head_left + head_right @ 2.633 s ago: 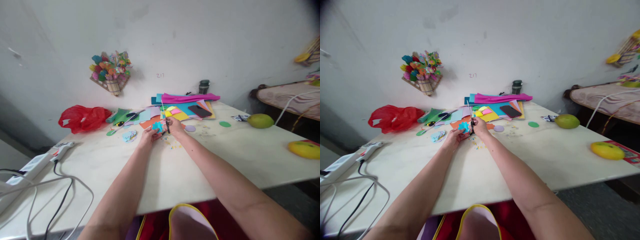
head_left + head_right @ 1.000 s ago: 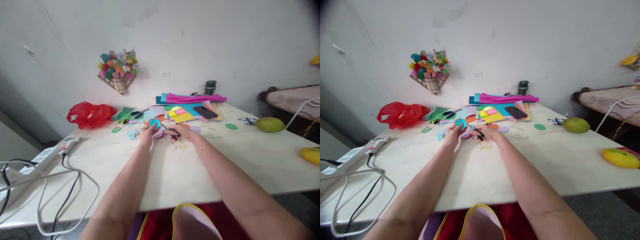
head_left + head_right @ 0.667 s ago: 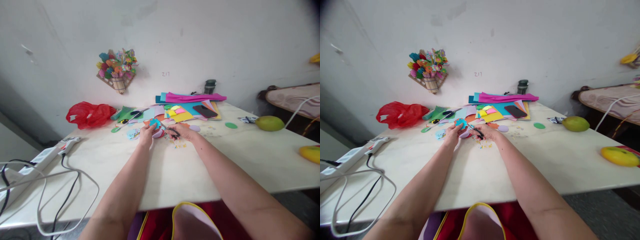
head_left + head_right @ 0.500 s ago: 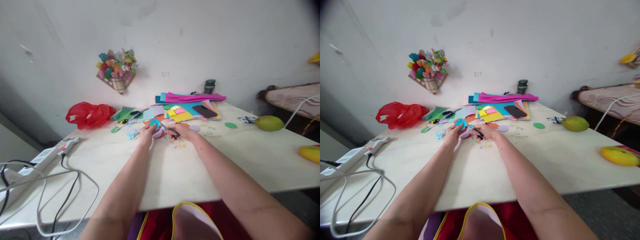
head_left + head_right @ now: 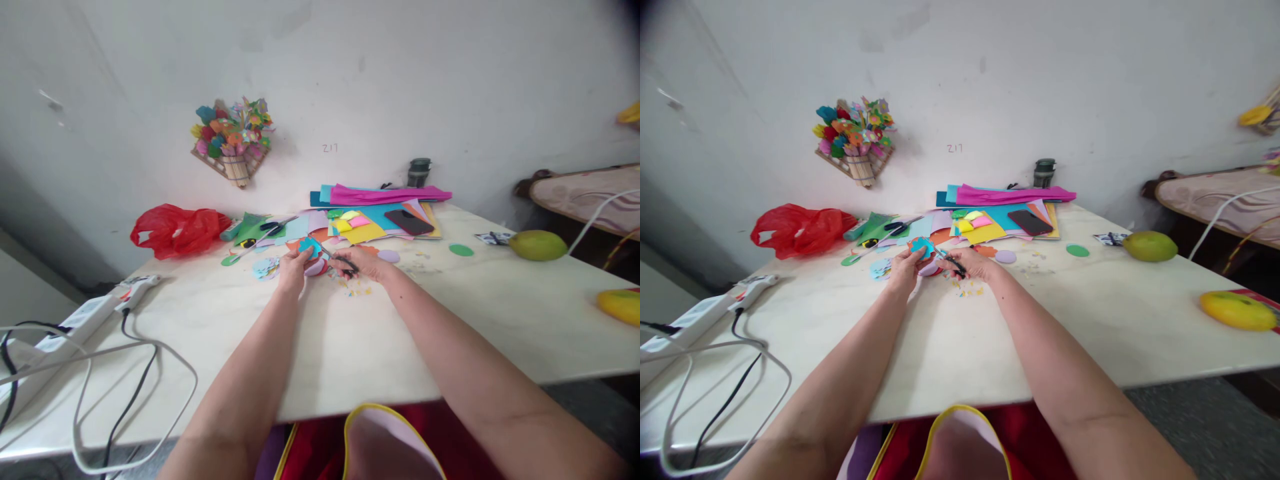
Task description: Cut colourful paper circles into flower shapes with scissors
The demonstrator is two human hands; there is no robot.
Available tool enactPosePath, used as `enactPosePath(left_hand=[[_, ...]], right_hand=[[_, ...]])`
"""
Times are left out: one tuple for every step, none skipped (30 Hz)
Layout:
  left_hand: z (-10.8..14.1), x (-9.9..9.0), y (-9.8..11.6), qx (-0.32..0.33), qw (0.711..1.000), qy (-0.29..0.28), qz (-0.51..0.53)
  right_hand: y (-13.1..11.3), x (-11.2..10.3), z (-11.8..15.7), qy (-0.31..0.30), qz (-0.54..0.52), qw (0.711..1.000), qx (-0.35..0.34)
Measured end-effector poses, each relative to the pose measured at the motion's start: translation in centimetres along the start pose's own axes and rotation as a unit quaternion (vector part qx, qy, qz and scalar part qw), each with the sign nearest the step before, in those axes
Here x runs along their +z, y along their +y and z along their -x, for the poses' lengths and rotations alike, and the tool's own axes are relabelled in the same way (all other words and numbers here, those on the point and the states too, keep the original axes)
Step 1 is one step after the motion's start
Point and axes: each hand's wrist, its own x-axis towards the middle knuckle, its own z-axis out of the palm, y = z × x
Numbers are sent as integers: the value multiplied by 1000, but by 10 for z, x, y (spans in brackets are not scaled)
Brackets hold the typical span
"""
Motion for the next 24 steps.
enactPosePath(left_hand=[[0,0,0,0,1000,-1,1],[0,0,0,0,1000,0,2],[0,0,0,-1,1000,2,2],[0,1,1,-2,1000,4,1],[0,1,1,-3,1000,5,0],[0,1,1,-4,1000,5,0],[0,1,1,-5,1000,6,-1],[0,1,2,-6,1000,5,-1],[0,1,2,-6,1000,3,0],[0,1,2,-6,1000,2,1],[1,1,3,-6,1000,2,3],[1,1,3,-7,1000,1,4],[1,1,4,-8,1000,0,5],[1,2,4,-9,1000,-1,6],[2,2,4,-9,1000,-1,7],[2,2,5,-9,1000,-2,9],[2,2,5,-9,1000,-1,9],[2,2,5,-9,1000,1,10],[2,2,5,-9,1000,2,10],[2,2,5,-9,1000,3,10],[2,2,5,-10,1000,3,10],[2,2,5,-10,1000,3,11],[2,2,6,-10,1000,1,12],[2,2,6,-11,1000,0,13]], right_hand=[[0,0,0,1,0,1000,0],[0,0,0,1,-1,1000,1],[-1,0,0,2,-3,1000,2],[-1,0,0,2,-5,1000,2],[-2,1,1,1,-7,1000,3],[-2,1,1,1,-10,1000,5],[-3,1,1,0,-13,1000,7],[-4,1,1,0,-14,1000,9],[-4,1,2,1,-15,1000,11],[-5,1,2,1,-15,1000,11],[-5,1,2,2,-15,1000,10],[-5,1,2,2,-15,1000,9],[-5,1,2,2,-15,1000,9],[-5,1,3,1,-15,1000,8],[-5,0,3,-1,-16,1000,8],[-5,0,3,-2,-16,1000,7],[-5,0,3,-3,-16,1000,7],[-5,0,3,-3,-16,1000,7],[-5,0,3,-2,-17,1000,9],[-5,0,3,-2,-18,1000,11],[-5,0,3,-1,-18,1000,13],[-5,1,3,0,-18,1000,14],[-5,1,3,-1,-17,1000,15],[-6,1,3,-1,-15,1000,14]])
